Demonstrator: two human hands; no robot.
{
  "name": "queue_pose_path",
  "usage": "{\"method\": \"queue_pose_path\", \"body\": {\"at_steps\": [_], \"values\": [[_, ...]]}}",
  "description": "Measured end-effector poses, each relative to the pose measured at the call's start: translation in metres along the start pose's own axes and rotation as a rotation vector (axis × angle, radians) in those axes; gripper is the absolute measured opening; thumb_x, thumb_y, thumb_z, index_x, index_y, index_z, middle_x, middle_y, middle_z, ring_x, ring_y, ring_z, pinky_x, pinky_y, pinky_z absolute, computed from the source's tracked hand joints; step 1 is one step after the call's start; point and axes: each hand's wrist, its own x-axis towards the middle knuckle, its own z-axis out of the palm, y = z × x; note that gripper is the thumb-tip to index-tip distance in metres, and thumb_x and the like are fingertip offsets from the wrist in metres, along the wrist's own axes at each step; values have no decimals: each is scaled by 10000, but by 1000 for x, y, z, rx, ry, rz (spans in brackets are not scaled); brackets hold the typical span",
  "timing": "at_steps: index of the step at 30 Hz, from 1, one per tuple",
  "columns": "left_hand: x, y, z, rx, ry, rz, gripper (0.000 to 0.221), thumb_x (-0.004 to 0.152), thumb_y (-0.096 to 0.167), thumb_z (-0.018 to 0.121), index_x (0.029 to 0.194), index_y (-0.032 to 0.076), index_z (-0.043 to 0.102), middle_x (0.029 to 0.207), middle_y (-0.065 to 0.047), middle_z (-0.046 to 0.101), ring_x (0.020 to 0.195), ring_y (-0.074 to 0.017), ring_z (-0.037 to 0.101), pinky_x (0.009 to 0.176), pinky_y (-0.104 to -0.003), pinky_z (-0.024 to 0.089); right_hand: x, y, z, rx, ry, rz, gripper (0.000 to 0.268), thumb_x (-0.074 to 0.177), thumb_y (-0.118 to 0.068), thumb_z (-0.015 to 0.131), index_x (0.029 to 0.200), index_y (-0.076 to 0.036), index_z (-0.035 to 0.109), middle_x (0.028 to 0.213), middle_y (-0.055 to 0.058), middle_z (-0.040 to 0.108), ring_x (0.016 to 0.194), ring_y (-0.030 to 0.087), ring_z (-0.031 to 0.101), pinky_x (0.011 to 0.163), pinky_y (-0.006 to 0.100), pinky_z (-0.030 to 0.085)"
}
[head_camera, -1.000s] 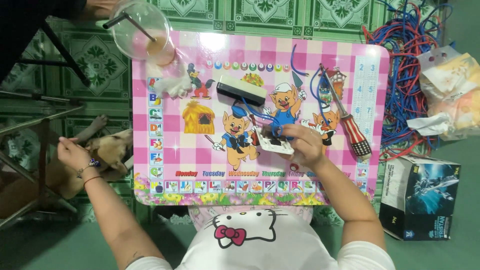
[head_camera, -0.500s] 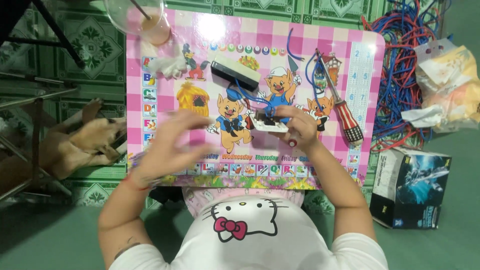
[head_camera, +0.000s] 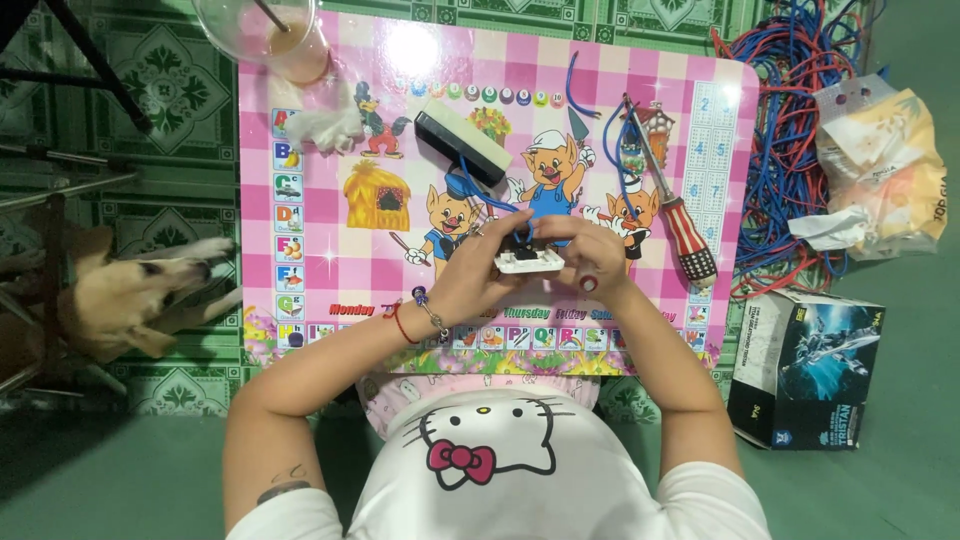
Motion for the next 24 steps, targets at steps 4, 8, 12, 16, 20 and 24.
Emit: {"method": "queue_pose_path", "body": {"at_steps": [4,8,12,16,20,24], "values": [[-6,-13,5,-140,36,-54,768,830,70,787,1505,182,439,1241,-150,669,1199,-405,620,1025,-527,485,-21,23,-16,139,57,339,496,925,-512,539,702,-69,514,945,170,728,912,320,736,719,359,622],[-10,-25,9,-163,55,36,673,829,74,781,1444,165,525,1198,-119,686,1160,-386,644,993,-507,514,2,13,-33,118,330,524,204,1122,-96,511,1040,-123,327,701,82,559,490,196,570,433,270,465],[-12,-33,13,-156,102,64,668,818,127,823,1427,179,553,1181,-97,696,1132,-358,658,973,-493,533,11,12,-47,-74,187,597,381,1063,63,533,1336,-35,285,961,201,575,618,231,628,443,302,534],[-13,-32,14,-171,112,98,591,826,117,814,1373,165,595,1167,-81,707,1129,-331,665,963,-471,543,15,-3,-37,-314,47,664,445,1028,34,630,1406,0,398,960,251,634,745,355,695,551,406,594],[-10,-24,5,-175,89,118,595,820,77,817,1369,147,600,1132,-108,699,1104,-356,668,925,-468,559,-3,15,-22,-595,-63,525,210,928,-107,823,1099,-69,709,821,111,725,592,229,667,518,309,531],[-10,-24,4,-175,98,111,587,823,63,813,1363,145,599,1124,-123,696,1094,-364,669,923,-479,560,-3,18,-25,-579,-88,497,192,903,-76,829,1066,-61,729,825,98,735,553,180,629,500,279,512]]}}
